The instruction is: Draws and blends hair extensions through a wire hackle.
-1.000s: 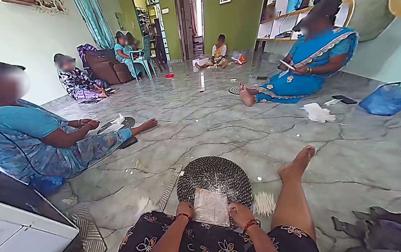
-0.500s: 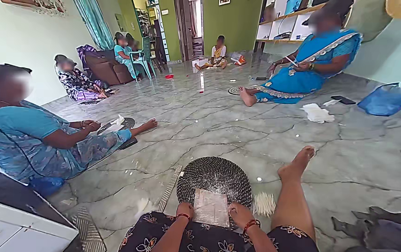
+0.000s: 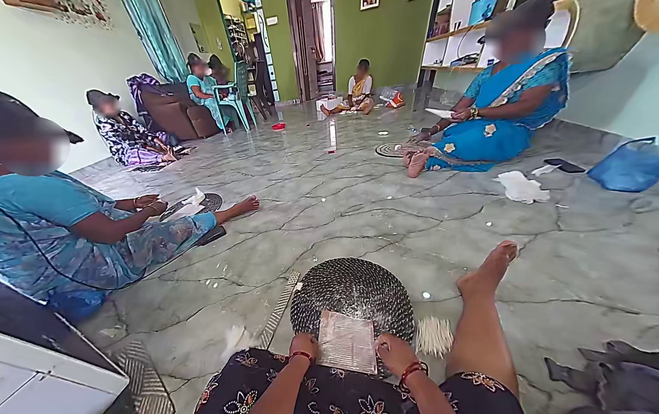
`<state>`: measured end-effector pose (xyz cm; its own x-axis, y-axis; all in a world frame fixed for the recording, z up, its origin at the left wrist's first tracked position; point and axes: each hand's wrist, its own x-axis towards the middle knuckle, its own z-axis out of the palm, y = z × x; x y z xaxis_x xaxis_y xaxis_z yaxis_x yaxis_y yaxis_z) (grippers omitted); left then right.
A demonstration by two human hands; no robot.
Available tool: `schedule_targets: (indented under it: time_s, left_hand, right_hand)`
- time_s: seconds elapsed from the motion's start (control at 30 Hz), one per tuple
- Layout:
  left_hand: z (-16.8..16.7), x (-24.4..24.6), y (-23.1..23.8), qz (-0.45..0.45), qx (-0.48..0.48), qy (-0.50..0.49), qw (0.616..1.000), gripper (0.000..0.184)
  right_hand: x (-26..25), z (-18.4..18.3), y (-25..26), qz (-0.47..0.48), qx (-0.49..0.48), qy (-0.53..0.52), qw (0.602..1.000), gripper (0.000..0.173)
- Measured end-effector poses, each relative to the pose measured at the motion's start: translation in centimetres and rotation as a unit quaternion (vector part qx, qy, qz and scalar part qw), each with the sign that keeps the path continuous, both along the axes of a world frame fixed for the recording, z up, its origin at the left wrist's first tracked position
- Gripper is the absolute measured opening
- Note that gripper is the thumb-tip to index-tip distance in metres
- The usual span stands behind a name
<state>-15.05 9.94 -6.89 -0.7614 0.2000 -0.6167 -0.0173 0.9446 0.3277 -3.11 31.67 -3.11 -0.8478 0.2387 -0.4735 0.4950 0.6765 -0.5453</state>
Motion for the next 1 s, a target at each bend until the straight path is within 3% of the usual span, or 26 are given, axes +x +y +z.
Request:
schedule_targets:
  time_s: [1.0]
  left_hand:
    - [0.76, 0.66, -0.30, 0.020, 0.045, -0.029, 0.998, 0.036]
  right_hand:
    - [0.56, 0.04, -0.63, 0.006, 0.011, 0.018, 1.000, 0.033]
